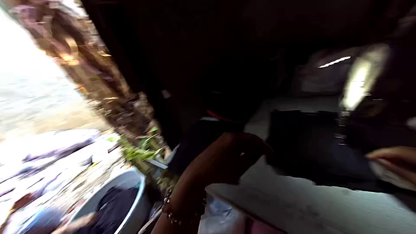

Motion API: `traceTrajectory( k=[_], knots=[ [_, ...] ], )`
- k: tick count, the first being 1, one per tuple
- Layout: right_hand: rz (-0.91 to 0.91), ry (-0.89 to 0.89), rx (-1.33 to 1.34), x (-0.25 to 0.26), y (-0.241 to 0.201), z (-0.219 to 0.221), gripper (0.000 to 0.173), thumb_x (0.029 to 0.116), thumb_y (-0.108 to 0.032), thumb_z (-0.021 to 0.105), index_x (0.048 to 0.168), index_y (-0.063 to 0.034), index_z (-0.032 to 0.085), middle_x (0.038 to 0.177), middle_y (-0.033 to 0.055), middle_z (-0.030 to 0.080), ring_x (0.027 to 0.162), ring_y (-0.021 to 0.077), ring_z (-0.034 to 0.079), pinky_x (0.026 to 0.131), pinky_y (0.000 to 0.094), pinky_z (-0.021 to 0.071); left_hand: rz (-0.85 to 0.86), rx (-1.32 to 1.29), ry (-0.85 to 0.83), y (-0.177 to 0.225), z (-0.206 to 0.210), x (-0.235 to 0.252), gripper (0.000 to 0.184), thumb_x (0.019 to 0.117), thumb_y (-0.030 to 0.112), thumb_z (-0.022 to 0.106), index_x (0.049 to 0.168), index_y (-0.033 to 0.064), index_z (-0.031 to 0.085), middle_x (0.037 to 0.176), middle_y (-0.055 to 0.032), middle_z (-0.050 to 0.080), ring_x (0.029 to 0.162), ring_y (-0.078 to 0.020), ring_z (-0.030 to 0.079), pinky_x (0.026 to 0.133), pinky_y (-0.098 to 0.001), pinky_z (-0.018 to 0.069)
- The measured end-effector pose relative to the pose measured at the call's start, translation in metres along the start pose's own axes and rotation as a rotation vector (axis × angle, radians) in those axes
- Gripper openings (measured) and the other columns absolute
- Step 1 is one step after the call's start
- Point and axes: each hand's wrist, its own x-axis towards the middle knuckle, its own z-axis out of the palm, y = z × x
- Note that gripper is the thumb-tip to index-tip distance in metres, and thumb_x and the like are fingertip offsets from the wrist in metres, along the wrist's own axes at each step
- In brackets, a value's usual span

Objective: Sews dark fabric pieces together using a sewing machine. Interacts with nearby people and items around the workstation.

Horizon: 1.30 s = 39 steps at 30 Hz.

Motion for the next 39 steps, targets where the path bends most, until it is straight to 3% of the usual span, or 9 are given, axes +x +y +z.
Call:
traceTrajectory(
  k=[3, 6, 10, 15, 19, 28, 35, 37, 39],
  knots=[
    [-0.273, 0.166, -0.096, -0.012, 0.069, 0.024, 0.030, 0.0997, -0.031, 0.052, 0.107, -0.0149, 0.076, 0.093, 0.0021, 0.070, 0.084, 0.0099, 0.066, 0.076, 0.0234, 0.0551, 0.232, 0.059, -0.109, 0.002, 0.043, 0.077, 0.023, 0.0989, -0.002, 0.053, 0.109, -0.0006, 0.074, 0.107, -0.0116, 0.074, 0.098, -0.0123, 0.070, 0.089, -0.0289, 0.0560],
    [-0.318, 0.099, -0.034, -0.012, 0.068, 0.034, 0.041, 0.1068, -0.038, 0.044, 0.120, -0.0100, 0.071, 0.116, 0.0098, 0.071, 0.109, 0.0176, 0.068, 0.095, 0.0299, 0.0541, 0.390, 0.035, -0.182, -0.026, 0.086, 0.130, 0.019, 0.0978, -0.002, 0.056, 0.106, -0.0037, 0.074, 0.112, -0.0166, 0.074, 0.114, -0.0248, 0.069, 0.104, -0.0405, 0.0529],
    [-0.322, 0.042, 0.011, -0.015, 0.057, 0.040, 0.038, 0.1045, -0.033, 0.049, 0.114, -0.0043, 0.072, 0.110, 0.0148, 0.071, 0.104, 0.0229, 0.069, 0.092, 0.0306, 0.0547, 0.451, -0.042, -0.356, -0.070, 0.110, 0.145, 0.031, 0.1042, 0.024, 0.056, 0.115, 0.0031, 0.077, 0.131, -0.0141, 0.069, 0.137, -0.0323, 0.055, 0.120, -0.0558, 0.0327],
    [-0.409, 0.028, -0.043, -0.011, 0.040, 0.043, 0.043, 0.1060, -0.040, 0.050, 0.126, -0.0064, 0.067, 0.123, 0.0157, 0.068, 0.118, 0.0274, 0.065, 0.101, 0.0376, 0.0523, 0.442, -0.036, -0.394, -0.081, 0.105, 0.147, 0.038, 0.1048, 0.034, 0.054, 0.114, 0.0068, 0.078, 0.132, -0.0119, 0.069, 0.140, -0.0305, 0.053, 0.120, -0.0563, 0.0313],
    [-0.438, -0.008, -0.057, -0.009, 0.030, 0.051, 0.045, 0.1021, -0.041, 0.055, 0.125, -0.0041, 0.067, 0.122, 0.0146, 0.069, 0.115, 0.0303, 0.065, 0.095, 0.0444, 0.0541, 0.397, 0.004, -0.379, -0.081, 0.104, 0.147, 0.037, 0.1047, 0.037, 0.054, 0.117, 0.0107, 0.078, 0.135, -0.0092, 0.068, 0.141, -0.0292, 0.051, 0.121, -0.0583, 0.0294],
    [-0.283, -0.038, -0.031, -0.006, 0.041, 0.043, 0.051, 0.1002, -0.044, 0.056, 0.122, 0.0009, 0.068, 0.118, 0.0181, 0.069, 0.114, 0.0305, 0.066, 0.100, 0.0396, 0.0519, 0.020, 0.133, -0.258, -0.045, 0.118, 0.137, 0.035, 0.1059, 0.034, 0.052, 0.126, 0.0164, 0.075, 0.142, -0.0050, 0.064, 0.145, -0.0254, 0.047, 0.123, -0.0546, 0.0250],
    [-0.151, -0.107, -0.041, 0.002, 0.056, 0.034, 0.049, 0.0980, -0.044, 0.058, 0.120, -0.0022, 0.070, 0.121, 0.0145, 0.070, 0.117, 0.0309, 0.065, 0.096, 0.0504, 0.0518, -0.286, 0.427, -0.507, 0.004, 0.110, 0.146, 0.053, 0.1114, 0.040, 0.021, 0.155, 0.0257, 0.048, 0.163, 0.0025, 0.040, 0.153, -0.0230, 0.033, 0.122, -0.0514, 0.0281],
    [-0.099, -0.139, -0.035, 0.004, 0.058, 0.030, 0.048, 0.0982, -0.043, 0.060, 0.123, -0.0027, 0.070, 0.123, 0.0145, 0.069, 0.119, 0.0331, 0.063, 0.096, 0.0553, 0.0505, -0.284, 0.471, -0.556, 0.007, 0.101, 0.151, 0.052, 0.1115, 0.041, 0.023, 0.156, 0.0276, 0.045, 0.164, 0.0045, 0.037, 0.153, -0.0212, 0.033, 0.121, -0.0521, 0.0293],
    [-0.118, -0.116, -0.039, 0.004, 0.061, 0.028, 0.050, 0.0981, -0.043, 0.061, 0.123, -0.0019, 0.070, 0.123, 0.0151, 0.069, 0.117, 0.0342, 0.064, 0.095, 0.0566, 0.0508, -0.038, 0.377, -0.379, -0.014, 0.096, 0.146, 0.043, 0.1088, 0.033, 0.042, 0.142, 0.0162, 0.062, 0.151, -0.0030, 0.056, 0.141, -0.0180, 0.049, 0.117, -0.0437, 0.0371]
  ],
)
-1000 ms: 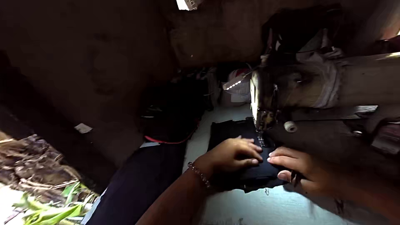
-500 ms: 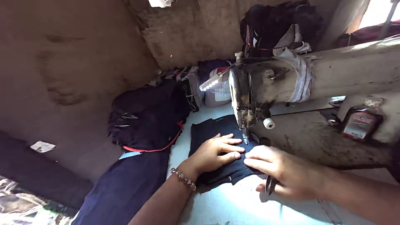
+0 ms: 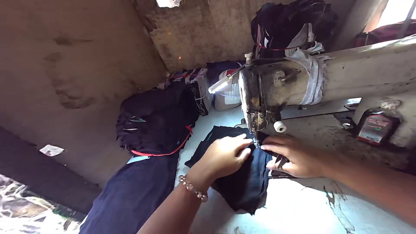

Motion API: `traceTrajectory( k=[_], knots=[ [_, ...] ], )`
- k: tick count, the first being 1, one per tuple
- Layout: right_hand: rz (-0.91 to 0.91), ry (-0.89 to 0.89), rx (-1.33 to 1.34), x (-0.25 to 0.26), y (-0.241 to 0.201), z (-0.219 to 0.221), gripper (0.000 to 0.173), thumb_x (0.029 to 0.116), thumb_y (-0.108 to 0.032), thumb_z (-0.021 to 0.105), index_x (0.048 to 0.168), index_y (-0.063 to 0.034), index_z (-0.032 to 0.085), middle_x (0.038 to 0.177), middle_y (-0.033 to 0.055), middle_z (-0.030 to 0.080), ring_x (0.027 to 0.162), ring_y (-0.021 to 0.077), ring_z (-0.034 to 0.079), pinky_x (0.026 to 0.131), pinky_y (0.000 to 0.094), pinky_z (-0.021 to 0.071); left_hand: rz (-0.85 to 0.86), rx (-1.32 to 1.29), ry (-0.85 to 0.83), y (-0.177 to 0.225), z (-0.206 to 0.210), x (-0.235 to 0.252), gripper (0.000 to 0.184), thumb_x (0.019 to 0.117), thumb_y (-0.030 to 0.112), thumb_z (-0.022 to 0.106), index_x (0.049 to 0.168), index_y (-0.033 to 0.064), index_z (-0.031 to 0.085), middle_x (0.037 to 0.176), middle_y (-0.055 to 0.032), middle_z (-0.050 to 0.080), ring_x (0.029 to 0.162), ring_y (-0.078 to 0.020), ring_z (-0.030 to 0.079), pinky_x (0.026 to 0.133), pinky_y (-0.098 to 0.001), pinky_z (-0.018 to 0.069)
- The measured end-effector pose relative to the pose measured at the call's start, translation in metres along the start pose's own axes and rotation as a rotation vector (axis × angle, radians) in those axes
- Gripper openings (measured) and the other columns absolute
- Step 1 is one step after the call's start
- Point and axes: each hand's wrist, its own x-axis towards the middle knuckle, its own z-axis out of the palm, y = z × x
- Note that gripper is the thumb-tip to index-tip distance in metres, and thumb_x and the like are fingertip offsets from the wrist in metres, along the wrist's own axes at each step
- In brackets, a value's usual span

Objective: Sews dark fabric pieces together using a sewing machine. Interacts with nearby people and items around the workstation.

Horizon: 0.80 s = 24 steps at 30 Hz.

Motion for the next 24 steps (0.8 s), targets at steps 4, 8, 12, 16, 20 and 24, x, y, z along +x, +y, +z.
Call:
traceTrajectory(
  k=[4, 8, 12, 16, 20, 24],
  knots=[
    [-0.242, 0.101, 0.012, -0.004, -0.004, 0.007, 0.057, 0.1034, -0.052, 0.048, 0.124, -0.0021, 0.067, 0.122, 0.0155, 0.069, 0.118, 0.0268, 0.066, 0.101, 0.0418, 0.0521, 0.564, -0.334, 0.150, -0.045, 0.020, 0.007, 0.019, 0.0970, 0.014, 0.065, 0.102, 0.0000, 0.077, 0.116, -0.0137, 0.073, 0.123, -0.0213, 0.063, 0.110, -0.0363, 0.0458],
    [-0.238, 0.067, 0.059, -0.002, -0.006, 0.014, 0.057, 0.1020, -0.049, 0.051, 0.121, 0.0019, 0.068, 0.118, 0.0184, 0.070, 0.114, 0.0290, 0.066, 0.101, 0.0397, 0.0506, 0.520, -0.369, 0.089, -0.054, 0.029, 0.001, 0.025, 0.0999, 0.019, 0.064, 0.110, 0.0002, 0.077, 0.123, -0.0147, 0.072, 0.131, -0.0233, 0.060, 0.116, -0.0363, 0.0406],
    [-0.168, 0.034, 0.037, -0.001, -0.007, 0.013, 0.057, 0.1003, -0.048, 0.054, 0.123, 0.0019, 0.068, 0.121, 0.0175, 0.069, 0.117, 0.0293, 0.064, 0.103, 0.0404, 0.0500, 0.445, -0.328, 0.091, -0.052, 0.029, 0.000, 0.028, 0.1016, 0.022, 0.061, 0.118, 0.0044, 0.076, 0.130, -0.0117, 0.070, 0.135, -0.0203, 0.056, 0.119, -0.0380, 0.0372],
    [-0.155, 0.030, 0.010, 0.001, -0.005, 0.012, 0.055, 0.0999, -0.047, 0.055, 0.122, 0.0008, 0.068, 0.120, 0.0160, 0.070, 0.116, 0.0284, 0.065, 0.102, 0.0390, 0.0501, 0.414, -0.314, 0.112, -0.051, 0.030, 0.001, 0.028, 0.1022, 0.023, 0.060, 0.119, 0.0066, 0.076, 0.131, -0.0103, 0.069, 0.134, -0.0177, 0.057, 0.117, -0.0355, 0.0396],
    [-0.140, 0.049, -0.022, 0.000, -0.006, 0.012, 0.055, 0.0978, -0.048, 0.057, 0.121, -0.0002, 0.069, 0.116, 0.0147, 0.070, 0.110, 0.0287, 0.066, 0.093, 0.0435, 0.0540, 0.355, -0.304, 0.137, -0.049, 0.033, 0.001, 0.029, 0.1025, 0.025, 0.059, 0.119, 0.0076, 0.077, 0.131, -0.0086, 0.070, 0.133, -0.0162, 0.057, 0.116, -0.0373, 0.0403],
    [-0.243, 0.100, 0.021, -0.004, -0.014, 0.012, 0.059, 0.1025, -0.054, 0.048, 0.124, -0.0028, 0.067, 0.122, 0.0148, 0.068, 0.118, 0.0256, 0.064, 0.102, 0.0374, 0.0505, 0.256, -0.266, 0.159, -0.039, 0.034, 0.002, 0.031, 0.1034, 0.027, 0.058, 0.121, 0.0100, 0.076, 0.134, -0.0090, 0.069, 0.135, -0.0168, 0.056, 0.116, -0.0364, 0.0396]
  ],
)
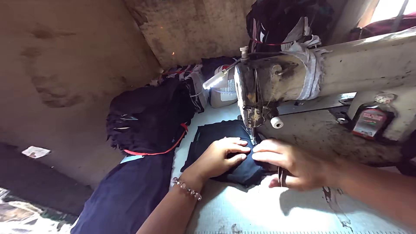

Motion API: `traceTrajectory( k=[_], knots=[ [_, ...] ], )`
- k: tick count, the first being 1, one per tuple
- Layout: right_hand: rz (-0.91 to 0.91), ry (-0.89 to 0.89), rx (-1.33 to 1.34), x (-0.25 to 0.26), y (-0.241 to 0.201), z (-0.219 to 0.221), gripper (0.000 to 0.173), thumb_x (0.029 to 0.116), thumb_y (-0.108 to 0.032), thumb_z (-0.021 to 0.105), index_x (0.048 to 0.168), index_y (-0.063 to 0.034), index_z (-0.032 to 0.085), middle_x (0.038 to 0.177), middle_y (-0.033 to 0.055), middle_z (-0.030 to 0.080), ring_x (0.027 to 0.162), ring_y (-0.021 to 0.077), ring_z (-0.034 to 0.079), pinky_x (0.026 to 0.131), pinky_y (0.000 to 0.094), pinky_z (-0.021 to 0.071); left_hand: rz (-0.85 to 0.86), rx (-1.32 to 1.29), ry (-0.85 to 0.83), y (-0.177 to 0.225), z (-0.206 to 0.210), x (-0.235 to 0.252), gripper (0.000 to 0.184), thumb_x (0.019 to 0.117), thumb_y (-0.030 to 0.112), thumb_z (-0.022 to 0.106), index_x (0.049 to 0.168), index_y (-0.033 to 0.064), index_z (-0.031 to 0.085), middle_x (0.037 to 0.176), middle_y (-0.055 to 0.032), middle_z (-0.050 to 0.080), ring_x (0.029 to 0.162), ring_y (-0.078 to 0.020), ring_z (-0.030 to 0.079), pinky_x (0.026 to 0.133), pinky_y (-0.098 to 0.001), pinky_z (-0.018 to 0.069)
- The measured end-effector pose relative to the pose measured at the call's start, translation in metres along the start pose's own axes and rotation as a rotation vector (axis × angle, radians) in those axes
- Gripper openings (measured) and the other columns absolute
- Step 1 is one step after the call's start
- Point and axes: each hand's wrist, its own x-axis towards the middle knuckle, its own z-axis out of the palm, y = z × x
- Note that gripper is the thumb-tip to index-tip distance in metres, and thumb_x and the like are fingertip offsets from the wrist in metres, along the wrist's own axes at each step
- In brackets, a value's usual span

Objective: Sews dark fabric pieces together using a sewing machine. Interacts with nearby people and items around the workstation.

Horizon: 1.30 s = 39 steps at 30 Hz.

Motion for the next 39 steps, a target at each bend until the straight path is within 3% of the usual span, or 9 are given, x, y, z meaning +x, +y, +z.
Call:
traceTrajectory(
  k=[5, 11, 17, 26, 29, 31, 33, 36, 39],
  knots=[
    [0.070, -0.036, 0.015, 0.001, 0.002, 0.003, 0.061, 0.1010, -0.052, 0.050, 0.120, 0.0026, 0.069, 0.118, 0.0182, 0.070, 0.113, 0.0281, 0.067, 0.098, 0.0390, 0.0526, -0.082, 0.029, -0.004, 0.009, 0.001, 0.003, 0.033, 0.1041, 0.027, 0.057, 0.127, 0.0092, 0.073, 0.140, -0.0101, 0.065, 0.140, -0.0197, 0.052, 0.118, -0.0354, 0.0368],
    [0.169, -0.072, -0.092, 0.000, 0.009, -0.004, 0.057, 0.0979, -0.052, 0.054, 0.122, -0.0027, 0.070, 0.113, 0.0121, 0.069, 0.108, 0.0289, 0.065, 0.087, 0.0487, 0.0538, 0.021, 0.124, 0.010, 0.000, -0.005, 0.001, 0.025, 0.1003, 0.024, 0.061, 0.114, 0.0124, 0.079, 0.131, -0.0068, 0.069, 0.130, -0.0169, 0.059, 0.112, -0.0373, 0.0445],
    [-0.033, -0.033, 0.013, 0.003, 0.002, 0.002, 0.063, 0.1007, -0.055, 0.050, 0.127, -0.0004, 0.065, 0.121, 0.0162, 0.068, 0.117, 0.0271, 0.063, 0.101, 0.0385, 0.0499, -0.164, 0.266, -0.100, 0.010, -0.014, 0.002, 0.033, 0.1036, 0.037, 0.051, 0.126, 0.0322, 0.074, 0.143, 0.0087, 0.062, 0.137, -0.0183, 0.051, 0.105, -0.0492, 0.0454],
    [0.082, -0.050, -0.109, -0.001, 0.011, -0.009, 0.059, 0.0968, -0.059, 0.052, 0.111, -0.0073, 0.075, 0.116, 0.0073, 0.071, 0.107, 0.0226, 0.067, 0.084, 0.0451, 0.0543, -0.216, 0.367, -0.178, 0.017, -0.014, 0.003, 0.042, 0.1042, 0.044, 0.042, 0.139, 0.0381, 0.064, 0.147, -0.0015, 0.057, 0.125, -0.0260, 0.055, 0.099, -0.0484, 0.0450],
    [0.038, -0.073, -0.046, 0.000, 0.003, -0.008, 0.066, 0.0989, -0.061, 0.048, 0.135, -0.0069, 0.063, 0.129, 0.0105, 0.068, 0.122, 0.0225, 0.063, 0.101, 0.0430, 0.0522, -0.229, 0.366, -0.174, 0.019, -0.013, 0.005, 0.043, 0.1036, 0.050, 0.044, 0.141, 0.0380, 0.063, 0.143, -0.0062, 0.059, 0.123, -0.0282, 0.054, 0.098, -0.0494, 0.0452],
    [0.019, -0.076, 0.016, 0.003, -0.002, -0.004, 0.070, 0.0987, -0.061, 0.048, 0.142, -0.0067, 0.059, 0.119, 0.0133, 0.068, 0.114, 0.0254, 0.064, 0.097, 0.0429, 0.0517, -0.211, 0.386, -0.146, 0.017, -0.011, 0.005, 0.044, 0.1024, 0.054, 0.046, 0.139, 0.0383, 0.064, 0.138, -0.0073, 0.061, 0.122, -0.0278, 0.055, 0.097, -0.0496, 0.0447],
    [0.007, -0.052, -0.008, 0.003, 0.001, 0.000, 0.066, 0.0984, -0.062, 0.046, 0.129, -0.0071, 0.067, 0.108, 0.0114, 0.068, 0.105, 0.0242, 0.064, 0.090, 0.0389, 0.0530, -0.089, 0.402, -0.040, 0.008, -0.004, 0.002, 0.043, 0.1026, 0.053, 0.047, 0.134, 0.0345, 0.069, 0.136, -0.0068, 0.062, 0.126, -0.0268, 0.053, 0.099, -0.0500, 0.0421],
    [0.032, -0.047, -0.078, 0.001, 0.007, -0.003, 0.061, 0.0970, -0.062, 0.047, 0.113, -0.0096, 0.073, 0.103, 0.0074, 0.068, 0.103, 0.0228, 0.064, 0.086, 0.0399, 0.0519, 0.239, 0.217, 0.118, -0.010, 0.002, -0.003, 0.028, 0.0997, 0.027, 0.058, 0.116, 0.0165, 0.079, 0.134, -0.0068, 0.067, 0.139, -0.0249, 0.051, 0.116, -0.0484, 0.0399],
    [0.002, -0.023, -0.045, 0.001, 0.005, -0.002, 0.061, 0.0975, -0.063, 0.049, 0.113, -0.0076, 0.072, 0.119, 0.0094, 0.069, 0.117, 0.0227, 0.062, 0.097, 0.0394, 0.0510, 0.181, 0.040, -0.008, -0.010, -0.003, -0.006, 0.031, 0.1017, 0.021, 0.054, 0.120, 0.0075, 0.076, 0.133, -0.0081, 0.069, 0.137, -0.0202, 0.055, 0.115, -0.0381, 0.0426]
  ],
)
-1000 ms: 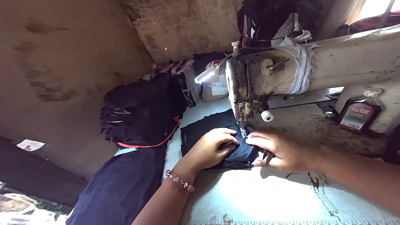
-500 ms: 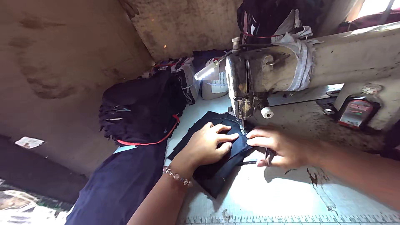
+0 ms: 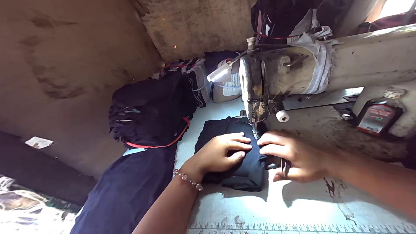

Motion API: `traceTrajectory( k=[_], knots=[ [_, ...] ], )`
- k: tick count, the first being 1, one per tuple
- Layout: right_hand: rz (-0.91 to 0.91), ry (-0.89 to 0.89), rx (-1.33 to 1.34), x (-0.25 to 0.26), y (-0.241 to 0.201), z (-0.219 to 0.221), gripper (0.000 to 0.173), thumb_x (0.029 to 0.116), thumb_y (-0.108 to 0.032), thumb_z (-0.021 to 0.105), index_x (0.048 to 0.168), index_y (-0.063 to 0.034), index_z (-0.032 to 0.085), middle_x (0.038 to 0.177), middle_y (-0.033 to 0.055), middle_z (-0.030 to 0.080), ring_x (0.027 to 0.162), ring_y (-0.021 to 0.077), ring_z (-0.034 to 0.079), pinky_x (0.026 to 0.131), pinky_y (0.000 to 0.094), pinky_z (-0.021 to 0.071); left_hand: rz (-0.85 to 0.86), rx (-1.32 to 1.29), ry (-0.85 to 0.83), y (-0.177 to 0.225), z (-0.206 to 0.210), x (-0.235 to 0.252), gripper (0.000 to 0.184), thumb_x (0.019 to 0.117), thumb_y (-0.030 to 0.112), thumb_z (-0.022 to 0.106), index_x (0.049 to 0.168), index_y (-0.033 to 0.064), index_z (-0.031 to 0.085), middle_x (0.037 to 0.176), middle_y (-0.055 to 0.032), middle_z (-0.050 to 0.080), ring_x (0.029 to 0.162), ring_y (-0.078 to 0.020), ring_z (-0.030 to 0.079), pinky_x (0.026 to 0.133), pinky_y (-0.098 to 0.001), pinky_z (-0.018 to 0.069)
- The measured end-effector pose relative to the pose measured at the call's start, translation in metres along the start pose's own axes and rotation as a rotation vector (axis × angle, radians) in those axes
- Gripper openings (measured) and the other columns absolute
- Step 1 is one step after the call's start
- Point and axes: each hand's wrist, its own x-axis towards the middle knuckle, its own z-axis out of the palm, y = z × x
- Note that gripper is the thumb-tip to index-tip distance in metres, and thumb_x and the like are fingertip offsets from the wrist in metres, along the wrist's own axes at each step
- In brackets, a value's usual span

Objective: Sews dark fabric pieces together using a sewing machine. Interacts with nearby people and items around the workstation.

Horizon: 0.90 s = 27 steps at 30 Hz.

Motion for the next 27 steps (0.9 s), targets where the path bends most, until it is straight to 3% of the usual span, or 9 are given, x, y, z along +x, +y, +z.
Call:
traceTrajectory(
  k=[2, 4, 9, 13, 17, 20, 23, 27],
  knots=[
    [-0.033, -0.022, 0.031, 0.003, -0.013, 0.000, 0.068, 0.0994, -0.064, 0.045, 0.127, -0.0053, 0.067, 0.127, 0.0122, 0.069, 0.122, 0.0257, 0.063, 0.101, 0.0426, 0.0507, -0.052, -0.001, -0.028, 0.001, -0.003, 0.000, 0.034, 0.1022, 0.023, 0.053, 0.122, 0.0085, 0.075, 0.135, -0.0072, 0.068, 0.137, -0.0196, 0.055, 0.115, -0.0383, 0.0425],
    [-0.043, -0.050, 0.023, 0.005, -0.023, 0.002, 0.071, 0.0997, -0.064, 0.042, 0.136, -0.0059, 0.062, 0.124, 0.0125, 0.069, 0.117, 0.0279, 0.064, 0.091, 0.0468, 0.0522, -0.093, 0.038, -0.039, 0.002, -0.003, 0.003, 0.035, 0.1028, 0.026, 0.052, 0.124, 0.0110, 0.075, 0.137, -0.0056, 0.067, 0.139, -0.0199, 0.054, 0.116, -0.0403, 0.0419],
    [0.025, -0.037, -0.013, 0.004, -0.014, 0.003, 0.067, 0.0986, -0.063, 0.045, 0.118, -0.0040, 0.070, 0.111, 0.0129, 0.070, 0.109, 0.0265, 0.065, 0.094, 0.0394, 0.0529, -0.180, 0.194, -0.068, 0.010, -0.002, 0.008, 0.039, 0.1038, 0.027, 0.045, 0.130, 0.0192, 0.072, 0.142, -0.0004, 0.064, 0.141, -0.0182, 0.051, 0.117, -0.0417, 0.0388],
    [0.078, -0.039, -0.054, 0.001, -0.008, 0.002, 0.068, 0.0983, -0.064, 0.044, 0.116, -0.0031, 0.071, 0.113, 0.0121, 0.070, 0.107, 0.0257, 0.066, 0.087, 0.0429, 0.0550, -0.211, 0.322, -0.070, 0.014, -0.001, 0.010, 0.043, 0.1035, 0.028, 0.041, 0.135, 0.0229, 0.070, 0.142, 0.0018, 0.064, 0.139, -0.0184, 0.052, 0.115, -0.0424, 0.0401],
    [0.129, -0.039, -0.130, 0.000, 0.000, -0.003, 0.069, 0.0976, -0.066, 0.043, 0.115, -0.0062, 0.073, 0.115, 0.0082, 0.071, 0.110, 0.0244, 0.067, 0.085, 0.0458, 0.0553, -0.206, 0.406, -0.022, 0.015, 0.001, 0.010, 0.044, 0.1019, 0.025, 0.039, 0.133, 0.0221, 0.071, 0.136, 0.0029, 0.068, 0.129, -0.0196, 0.060, 0.105, -0.0436, 0.0473],
    [0.123, -0.012, -0.148, 0.000, 0.001, -0.005, 0.067, 0.0971, -0.065, 0.044, 0.115, -0.0077, 0.073, 0.118, 0.0071, 0.070, 0.115, 0.0237, 0.064, 0.089, 0.0449, 0.0539, -0.190, 0.408, 0.005, 0.016, 0.000, 0.009, 0.045, 0.0999, 0.021, 0.039, 0.129, 0.0187, 0.073, 0.131, 0.0018, 0.071, 0.118, -0.0191, 0.066, 0.098, -0.0419, 0.0496],
    [0.029, -0.014, -0.020, 0.002, -0.010, -0.001, 0.070, 0.1005, -0.066, 0.039, 0.127, -0.0079, 0.068, 0.125, 0.0114, 0.069, 0.121, 0.0244, 0.063, 0.101, 0.0402, 0.0510, -0.135, 0.391, 0.028, 0.013, 0.000, 0.006, 0.045, 0.0981, 0.020, 0.040, 0.126, 0.0160, 0.075, 0.127, -0.0017, 0.073, 0.114, -0.0196, 0.068, 0.095, -0.0415, 0.0500],
    [0.020, 0.004, 0.022, 0.000, -0.008, 0.004, 0.067, 0.1009, -0.063, 0.041, 0.112, -0.0046, 0.071, 0.112, 0.0117, 0.070, 0.111, 0.0242, 0.065, 0.094, 0.0392, 0.0525, -0.117, 0.355, 0.055, 0.010, 0.004, 0.002, 0.042, 0.0983, 0.028, 0.044, 0.125, 0.0202, 0.075, 0.122, -0.0035, 0.074, 0.109, -0.0232, 0.065, 0.089, -0.0447, 0.0501]
  ],
)
